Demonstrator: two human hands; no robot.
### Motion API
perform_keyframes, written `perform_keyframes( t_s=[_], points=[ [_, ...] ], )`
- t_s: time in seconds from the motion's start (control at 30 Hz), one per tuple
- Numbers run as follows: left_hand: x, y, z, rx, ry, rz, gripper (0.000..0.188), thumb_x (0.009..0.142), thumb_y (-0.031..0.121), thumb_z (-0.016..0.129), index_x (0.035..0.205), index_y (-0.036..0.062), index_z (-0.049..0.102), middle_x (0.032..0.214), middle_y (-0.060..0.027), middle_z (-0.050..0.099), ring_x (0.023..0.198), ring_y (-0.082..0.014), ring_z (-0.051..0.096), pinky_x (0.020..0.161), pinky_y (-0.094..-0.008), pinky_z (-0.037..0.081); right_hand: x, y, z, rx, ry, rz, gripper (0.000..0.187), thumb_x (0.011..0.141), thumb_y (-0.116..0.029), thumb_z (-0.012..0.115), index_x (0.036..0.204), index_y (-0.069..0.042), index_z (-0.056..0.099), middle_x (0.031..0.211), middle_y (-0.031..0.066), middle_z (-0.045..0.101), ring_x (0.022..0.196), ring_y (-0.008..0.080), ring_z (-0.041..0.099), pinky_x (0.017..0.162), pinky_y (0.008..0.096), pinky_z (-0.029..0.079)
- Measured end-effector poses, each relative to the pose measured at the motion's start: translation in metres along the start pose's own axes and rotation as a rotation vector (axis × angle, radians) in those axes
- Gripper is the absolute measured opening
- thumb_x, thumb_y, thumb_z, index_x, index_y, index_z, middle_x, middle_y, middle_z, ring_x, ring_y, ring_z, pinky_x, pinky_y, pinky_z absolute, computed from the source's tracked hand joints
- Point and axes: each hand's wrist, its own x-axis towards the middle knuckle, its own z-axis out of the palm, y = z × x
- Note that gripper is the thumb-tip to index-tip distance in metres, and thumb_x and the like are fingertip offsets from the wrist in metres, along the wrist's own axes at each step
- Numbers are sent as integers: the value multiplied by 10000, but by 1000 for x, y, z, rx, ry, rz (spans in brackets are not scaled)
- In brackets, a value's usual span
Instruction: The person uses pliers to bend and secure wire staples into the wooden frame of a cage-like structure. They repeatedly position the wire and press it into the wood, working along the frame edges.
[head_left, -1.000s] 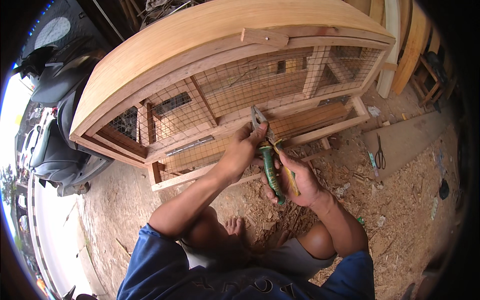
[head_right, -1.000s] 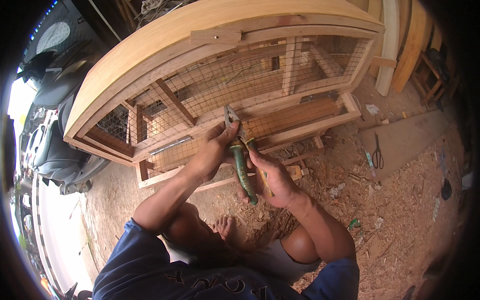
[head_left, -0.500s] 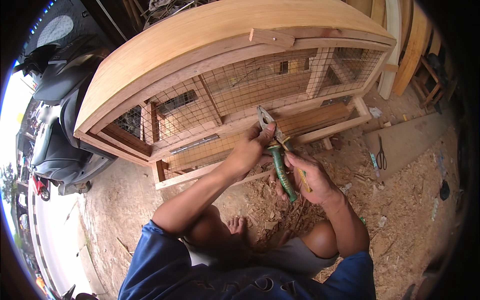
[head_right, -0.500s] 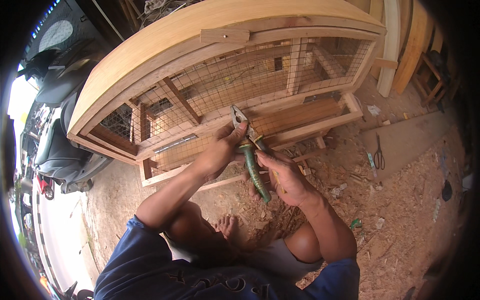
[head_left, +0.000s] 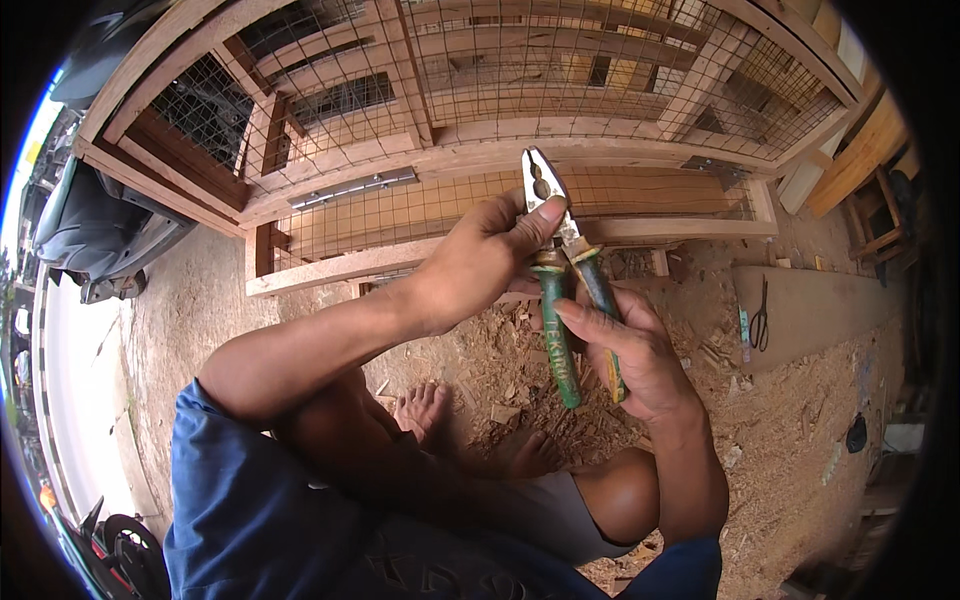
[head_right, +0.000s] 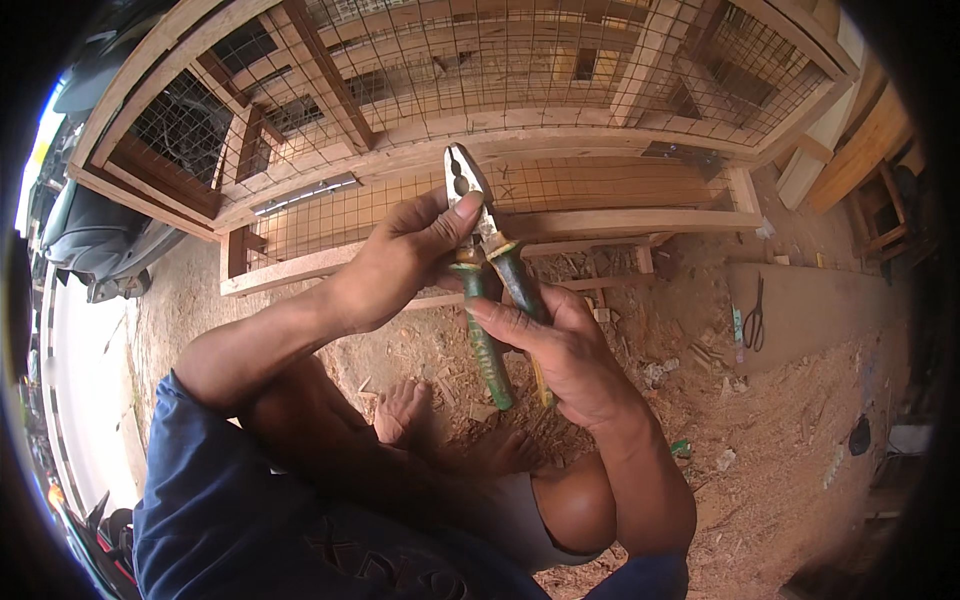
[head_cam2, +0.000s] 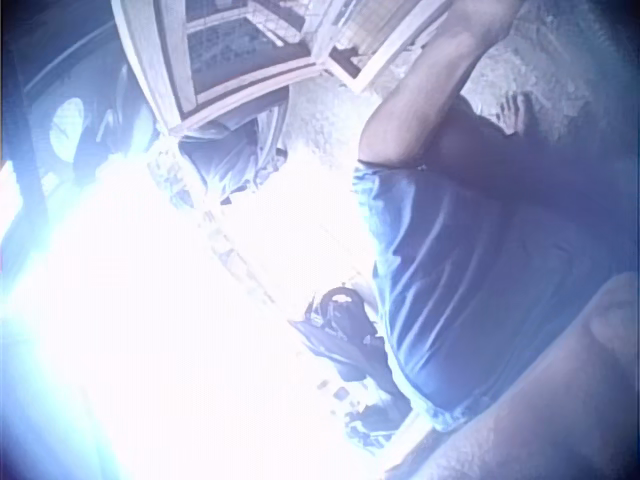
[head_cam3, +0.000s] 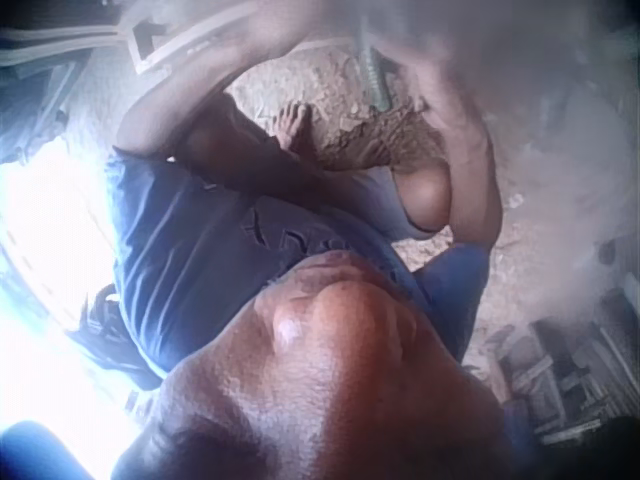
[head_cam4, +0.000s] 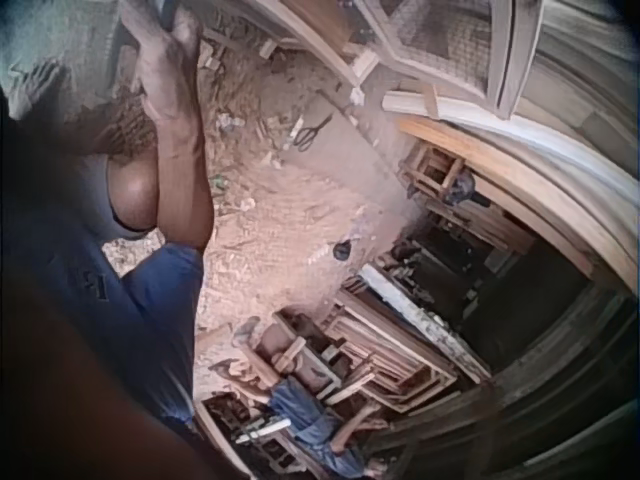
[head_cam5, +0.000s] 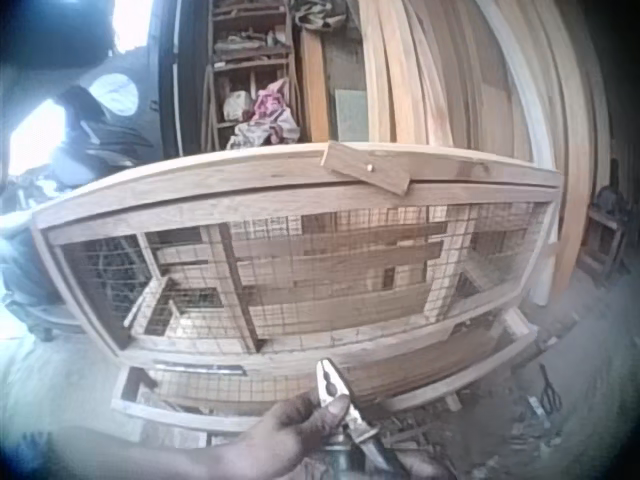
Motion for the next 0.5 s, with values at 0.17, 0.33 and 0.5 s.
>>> perform_keyframes(
  t_s=[0.17,0.33,0.5],
  points=[
    [-7,1,7,0,50,100,464,1064,439,517,1267,24,559,1073,-51,649,952,-118,630,824,-285,533,-1,-7,2,91,-86,4,169,940,-168,686,837,-58,611,1092,133,689,1088,190,641,952,330,466],
    [-2,7,11,17,61,41,505,1047,483,530,1184,-2,573,1010,-56,633,823,-112,609,749,-298,513,7,-2,-1,132,-136,-46,152,909,-150,692,827,-45,618,1084,140,674,1109,210,648,934,332,479],
    [7,5,12,149,151,55,491,1050,464,523,1211,3,565,1024,-82,647,807,-122,625,681,-293,522,9,7,-13,175,-120,-38,153,909,-167,682,920,-16,667,932,123,685,929,168,680,780,318,499]
  ],
)
